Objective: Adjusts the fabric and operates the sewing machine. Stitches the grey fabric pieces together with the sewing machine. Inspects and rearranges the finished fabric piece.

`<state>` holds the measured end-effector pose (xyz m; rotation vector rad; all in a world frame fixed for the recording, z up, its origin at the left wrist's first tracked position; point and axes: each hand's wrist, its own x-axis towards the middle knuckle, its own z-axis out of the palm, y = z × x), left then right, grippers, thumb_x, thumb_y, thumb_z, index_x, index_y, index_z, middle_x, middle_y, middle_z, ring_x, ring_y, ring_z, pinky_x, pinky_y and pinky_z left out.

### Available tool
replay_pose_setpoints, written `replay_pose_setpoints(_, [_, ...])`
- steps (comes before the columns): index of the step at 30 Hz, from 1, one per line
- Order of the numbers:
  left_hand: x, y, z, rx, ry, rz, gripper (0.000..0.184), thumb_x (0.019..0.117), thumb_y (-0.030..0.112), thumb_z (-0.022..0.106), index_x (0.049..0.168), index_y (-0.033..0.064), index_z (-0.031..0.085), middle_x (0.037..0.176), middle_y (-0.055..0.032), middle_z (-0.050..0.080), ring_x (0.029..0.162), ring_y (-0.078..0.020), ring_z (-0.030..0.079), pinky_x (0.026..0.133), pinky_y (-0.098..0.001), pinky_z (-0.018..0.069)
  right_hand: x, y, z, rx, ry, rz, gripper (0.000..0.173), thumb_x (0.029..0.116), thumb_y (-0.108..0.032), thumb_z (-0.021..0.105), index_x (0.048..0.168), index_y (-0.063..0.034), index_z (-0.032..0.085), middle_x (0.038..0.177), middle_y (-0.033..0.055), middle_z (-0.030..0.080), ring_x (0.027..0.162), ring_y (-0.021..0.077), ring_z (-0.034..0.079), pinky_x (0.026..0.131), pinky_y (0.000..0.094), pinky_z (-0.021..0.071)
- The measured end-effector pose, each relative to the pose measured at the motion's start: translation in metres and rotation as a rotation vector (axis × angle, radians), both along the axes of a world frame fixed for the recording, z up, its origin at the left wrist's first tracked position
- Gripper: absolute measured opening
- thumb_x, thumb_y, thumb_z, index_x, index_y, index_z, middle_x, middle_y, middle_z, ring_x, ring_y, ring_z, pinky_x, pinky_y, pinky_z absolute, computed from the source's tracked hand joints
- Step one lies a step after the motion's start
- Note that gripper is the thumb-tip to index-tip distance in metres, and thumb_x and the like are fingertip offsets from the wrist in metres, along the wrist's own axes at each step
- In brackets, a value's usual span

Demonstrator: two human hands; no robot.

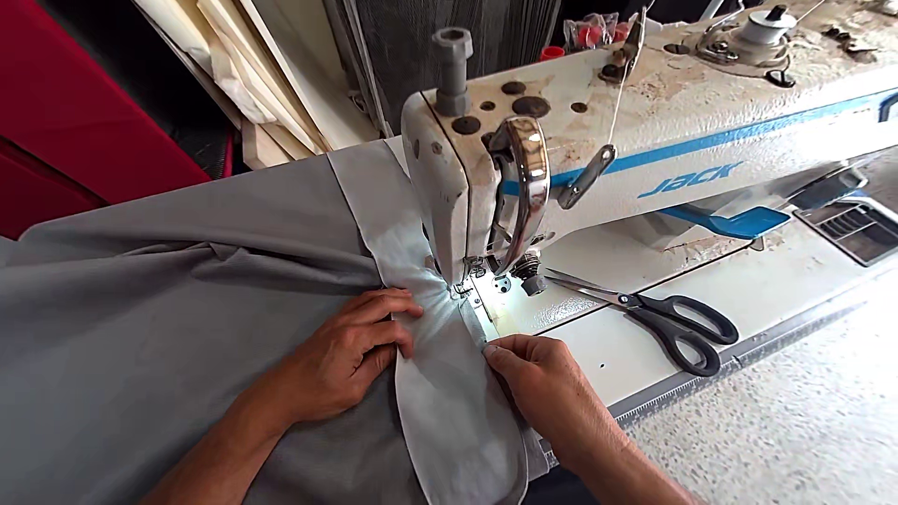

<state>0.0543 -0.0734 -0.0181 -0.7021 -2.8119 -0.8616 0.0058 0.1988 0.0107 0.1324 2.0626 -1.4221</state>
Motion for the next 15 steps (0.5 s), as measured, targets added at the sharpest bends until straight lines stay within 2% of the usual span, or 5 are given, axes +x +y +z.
replay_pose_setpoints(5, [0.001, 0.017, 0.004, -0.194, 0.183, -0.030, 0.023, 0.0883, 0.020, 0.051, 0.075, 0.0175, 0.070, 0.143, 0.0034, 0.062, 0.148, -0.0184, 0.041, 0.123, -0.0469, 0.0310, -0.005, -0.005, -0.001, 0.022, 0.015, -0.002, 0.020, 0.0985, -0.024, 0.068, 0.084, -0.0156, 0.078, 0.065, -0.0017, 0.065, 0.061, 0.0081, 0.062, 0.055, 0.0278, 0.0468])
replay_pose_setpoints(8, [-0.001, 0.027, 0.007, -0.195, 0.167, -0.145, 0.027, 0.0886, 0.020, 0.044, 0.070, 0.0143, 0.063, 0.130, 0.0033, 0.070, 0.140, -0.0132, 0.050, 0.125, -0.0430, 0.0298, -0.002, -0.001, 0.000, 0.034, 0.009, 0.006, 0.014, 0.0963, -0.020, 0.069, 0.087, -0.0147, 0.079, 0.070, -0.0020, 0.068, 0.065, 0.0071, 0.064, 0.059, 0.0278, 0.0503])
replay_pose_setpoints(10, [-0.006, 0.033, 0.013, -0.168, 0.146, -0.146, 0.039, 0.0970, 0.025, 0.037, 0.075, 0.0138, 0.066, 0.114, 0.0036, 0.074, 0.128, -0.0114, 0.060, 0.120, -0.0394, 0.0386, 0.000, 0.002, 0.002, 0.059, 0.006, 0.012, 0.011, 0.0936, -0.018, 0.070, 0.087, -0.0146, 0.079, 0.070, -0.0029, 0.069, 0.065, 0.0063, 0.064, 0.060, 0.0279, 0.0509])
replay_pose_setpoints(12, [-0.011, 0.047, 0.017, -0.188, 0.174, -0.035, 0.045, 0.1028, 0.031, 0.034, 0.080, 0.0158, 0.070, 0.091, 0.0060, 0.072, 0.103, -0.0092, 0.068, 0.097, -0.0347, 0.0540, 0.003, 0.005, 0.001, 0.084, 0.015, 0.010, 0.011, 0.0916, -0.018, 0.071, 0.083, -0.0152, 0.078, 0.069, -0.0036, 0.068, 0.064, 0.0061, 0.063, 0.058, 0.0288, 0.0496])
replay_pose_setpoints(15, [-0.015, 0.071, 0.005, -0.199, 0.299, 0.171, 0.034, 0.1004, 0.031, 0.042, 0.080, 0.0159, 0.065, 0.071, 0.0034, 0.059, 0.070, -0.0131, 0.061, 0.060, -0.0330, 0.0494, 0.004, 0.006, 0.000, 0.067, 0.057, 0.021, 0.013, 0.0910, -0.020, 0.069, 0.081, -0.0163, 0.076, 0.067, -0.0048, 0.066, 0.061, 0.0058, 0.062, 0.056, 0.0287, 0.0483])
